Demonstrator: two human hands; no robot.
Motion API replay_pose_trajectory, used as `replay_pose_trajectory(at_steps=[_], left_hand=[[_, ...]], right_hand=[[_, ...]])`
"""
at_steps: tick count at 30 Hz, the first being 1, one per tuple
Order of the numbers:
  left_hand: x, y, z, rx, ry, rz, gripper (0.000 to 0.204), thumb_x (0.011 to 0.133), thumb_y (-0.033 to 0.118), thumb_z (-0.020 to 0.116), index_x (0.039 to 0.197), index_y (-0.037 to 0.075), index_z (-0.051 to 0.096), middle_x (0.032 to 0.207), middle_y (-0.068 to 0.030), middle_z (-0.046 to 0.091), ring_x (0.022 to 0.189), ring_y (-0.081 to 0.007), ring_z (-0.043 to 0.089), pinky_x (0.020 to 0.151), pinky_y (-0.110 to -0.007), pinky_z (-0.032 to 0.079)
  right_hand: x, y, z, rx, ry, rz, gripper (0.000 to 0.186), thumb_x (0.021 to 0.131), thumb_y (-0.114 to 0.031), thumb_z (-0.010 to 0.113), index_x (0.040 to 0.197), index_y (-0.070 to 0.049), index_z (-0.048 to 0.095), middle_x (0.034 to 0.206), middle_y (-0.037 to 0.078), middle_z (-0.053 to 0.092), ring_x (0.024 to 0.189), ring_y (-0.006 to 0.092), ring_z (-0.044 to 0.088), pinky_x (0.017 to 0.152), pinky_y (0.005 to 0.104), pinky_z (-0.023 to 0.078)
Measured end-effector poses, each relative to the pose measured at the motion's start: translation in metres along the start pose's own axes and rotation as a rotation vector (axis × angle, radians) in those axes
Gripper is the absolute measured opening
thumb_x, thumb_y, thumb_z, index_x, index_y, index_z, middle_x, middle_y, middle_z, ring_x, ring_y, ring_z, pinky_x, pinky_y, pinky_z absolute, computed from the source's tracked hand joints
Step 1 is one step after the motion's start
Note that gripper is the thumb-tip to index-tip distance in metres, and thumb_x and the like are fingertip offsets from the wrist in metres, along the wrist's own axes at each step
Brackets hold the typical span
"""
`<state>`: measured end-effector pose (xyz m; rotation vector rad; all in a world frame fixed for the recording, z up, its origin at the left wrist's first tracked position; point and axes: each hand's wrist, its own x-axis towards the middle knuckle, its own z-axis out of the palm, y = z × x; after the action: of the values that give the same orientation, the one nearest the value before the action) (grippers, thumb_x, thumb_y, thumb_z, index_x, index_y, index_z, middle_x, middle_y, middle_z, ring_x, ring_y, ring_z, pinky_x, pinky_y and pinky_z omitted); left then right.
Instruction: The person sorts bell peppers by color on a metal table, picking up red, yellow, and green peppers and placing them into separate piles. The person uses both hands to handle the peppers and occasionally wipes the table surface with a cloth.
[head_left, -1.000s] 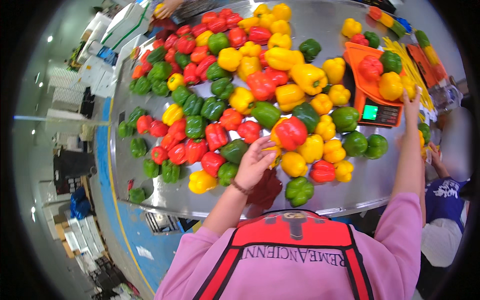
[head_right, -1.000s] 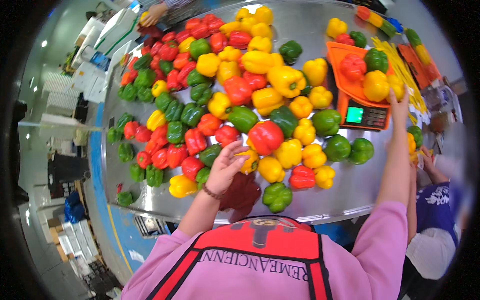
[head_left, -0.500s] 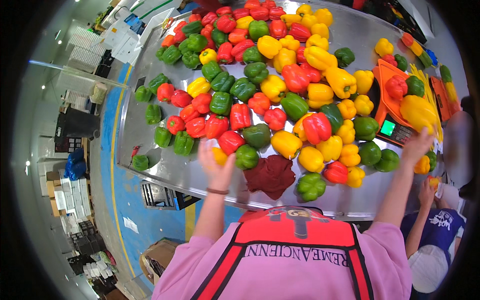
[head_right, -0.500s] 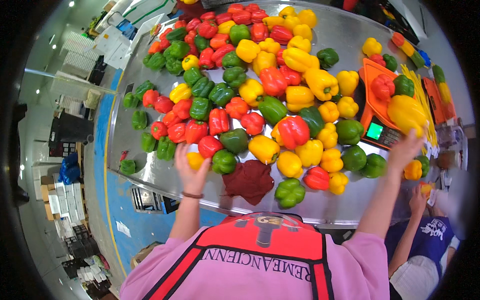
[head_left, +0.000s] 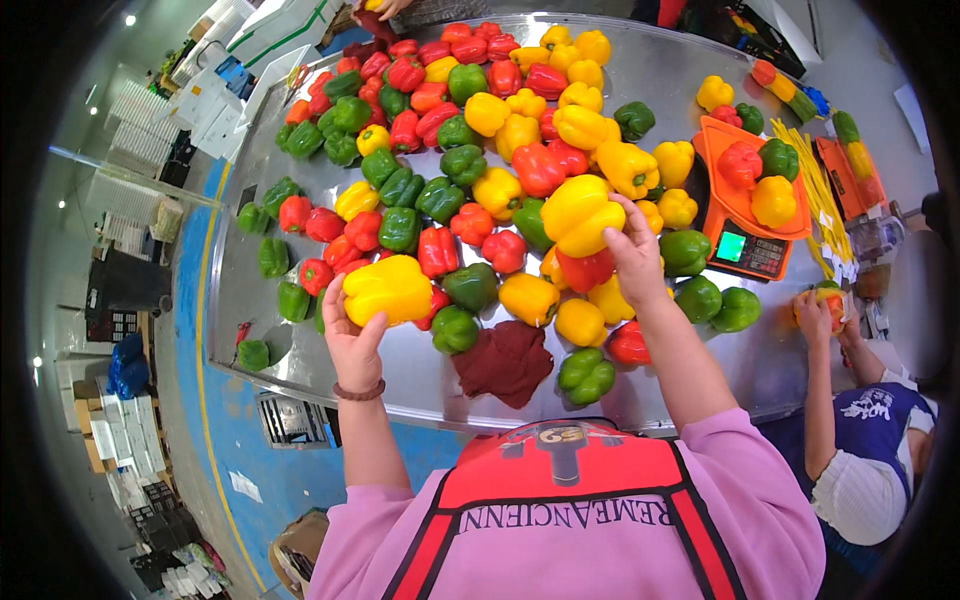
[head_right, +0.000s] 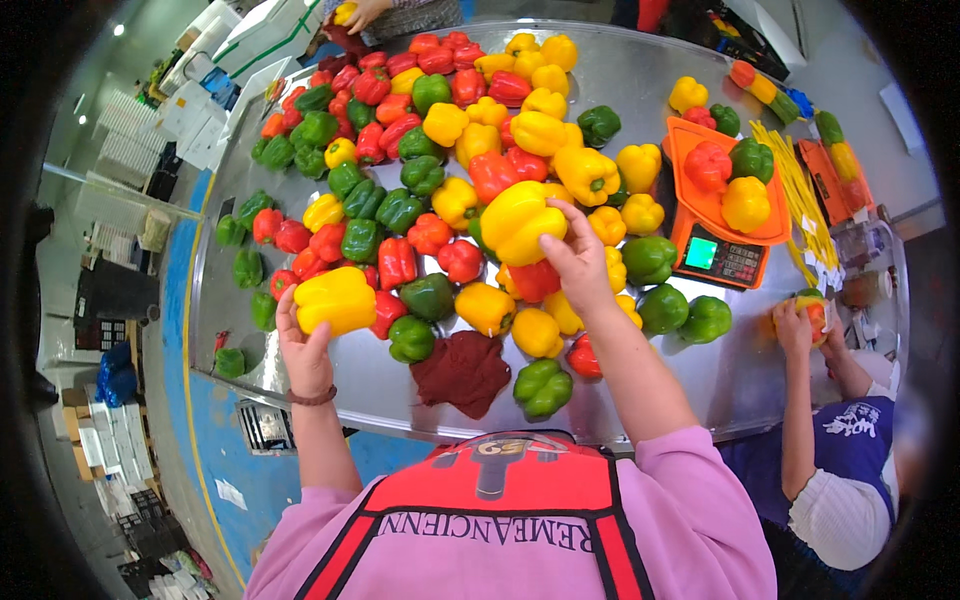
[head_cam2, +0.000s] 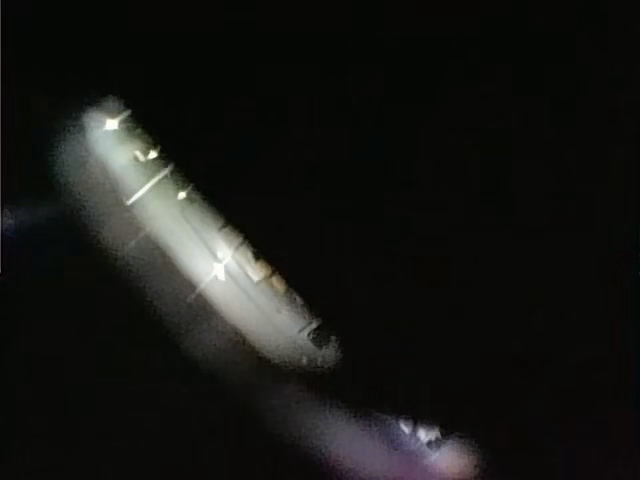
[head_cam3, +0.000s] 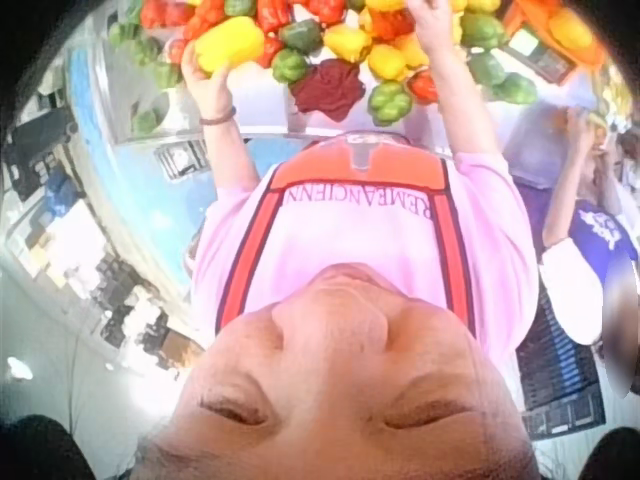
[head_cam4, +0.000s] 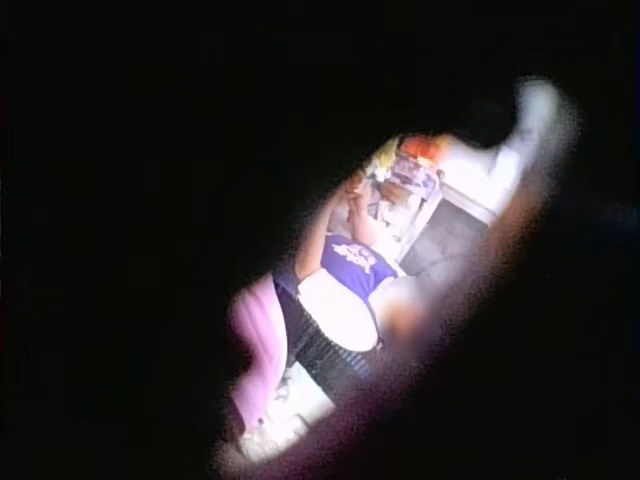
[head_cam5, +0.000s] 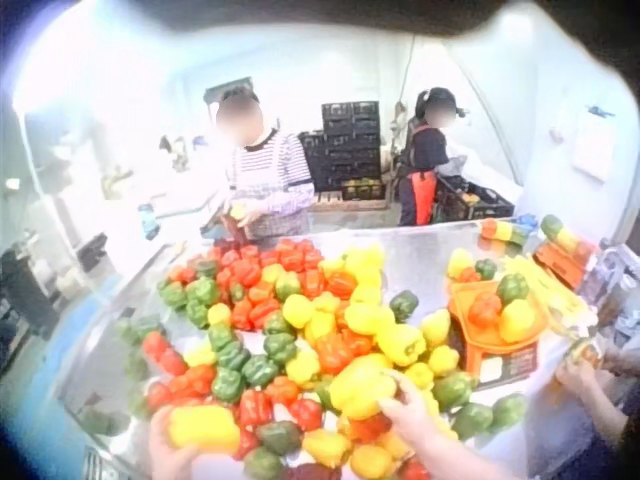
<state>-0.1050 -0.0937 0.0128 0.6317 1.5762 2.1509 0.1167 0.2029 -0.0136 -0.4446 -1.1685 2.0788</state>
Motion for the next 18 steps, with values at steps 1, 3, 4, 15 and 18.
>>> replay_pose_trajectory(at_steps=[1,3,4,15,18], left_hand=[[0.002,-0.002,0.012,-0.148,-0.072,-0.012,0.072,0.079,0.008,0.071,0.142,0.007,0.035,0.134,-0.0101,0.049,0.121,-0.0250,0.053,0.100,-0.039,0.047],[0.005,0.002,0.039,-0.259,-0.154,-0.090,0.077,0.079,0.017,0.075,0.143,0.006,0.034,0.134,-0.0098,0.049,0.122,-0.0265,0.053,0.101,-0.041,0.046],[0.008,-0.002,0.050,-0.264,-0.178,-0.126,0.079,0.078,0.019,0.076,0.143,0.006,0.033,0.134,-0.0101,0.049,0.122,-0.0269,0.053,0.102,-0.042,0.046],[-0.010,-0.032,0.170,-0.627,-0.452,-0.566,0.083,0.076,0.020,0.079,0.143,0.005,0.033,0.134,-0.0116,0.049,0.123,-0.0254,0.052,0.105,-0.040,0.043],[-0.008,-0.043,0.205,-0.306,-0.589,-0.386,0.078,0.076,0.007,0.076,0.141,0.005,0.034,0.132,-0.0098,0.049,0.122,-0.0236,0.052,0.105,-0.039,0.042]], right_hand=[[-0.004,-0.011,-0.002,0.262,0.010,0.131,0.052,0.087,-0.010,0.067,0.135,-0.005,0.047,0.125,0.006,0.054,0.114,0.0150,0.054,0.099,0.0332,0.043],[-0.013,-0.017,-0.009,0.311,0.024,0.157,0.052,0.087,-0.011,0.066,0.135,-0.006,0.047,0.124,0.005,0.055,0.114,0.0146,0.053,0.099,0.0329,0.043],[-0.018,-0.016,-0.016,0.085,0.035,0.043,0.051,0.088,-0.011,0.066,0.134,-0.006,0.047,0.124,0.005,0.055,0.114,0.0146,0.053,0.099,0.0326,0.043],[-0.232,-0.082,-0.145,-0.898,0.472,-0.117,0.054,0.075,-0.013,0.071,0.126,-0.006,0.055,0.139,0.018,0.045,0.126,0.0312,0.050,0.105,0.0402,0.039],[-0.266,-0.051,-0.169,-1.261,0.499,-0.044,0.050,0.074,-0.014,0.074,0.121,-0.006,0.058,0.138,0.022,0.047,0.123,0.0360,0.052,0.102,0.0413,0.043]])
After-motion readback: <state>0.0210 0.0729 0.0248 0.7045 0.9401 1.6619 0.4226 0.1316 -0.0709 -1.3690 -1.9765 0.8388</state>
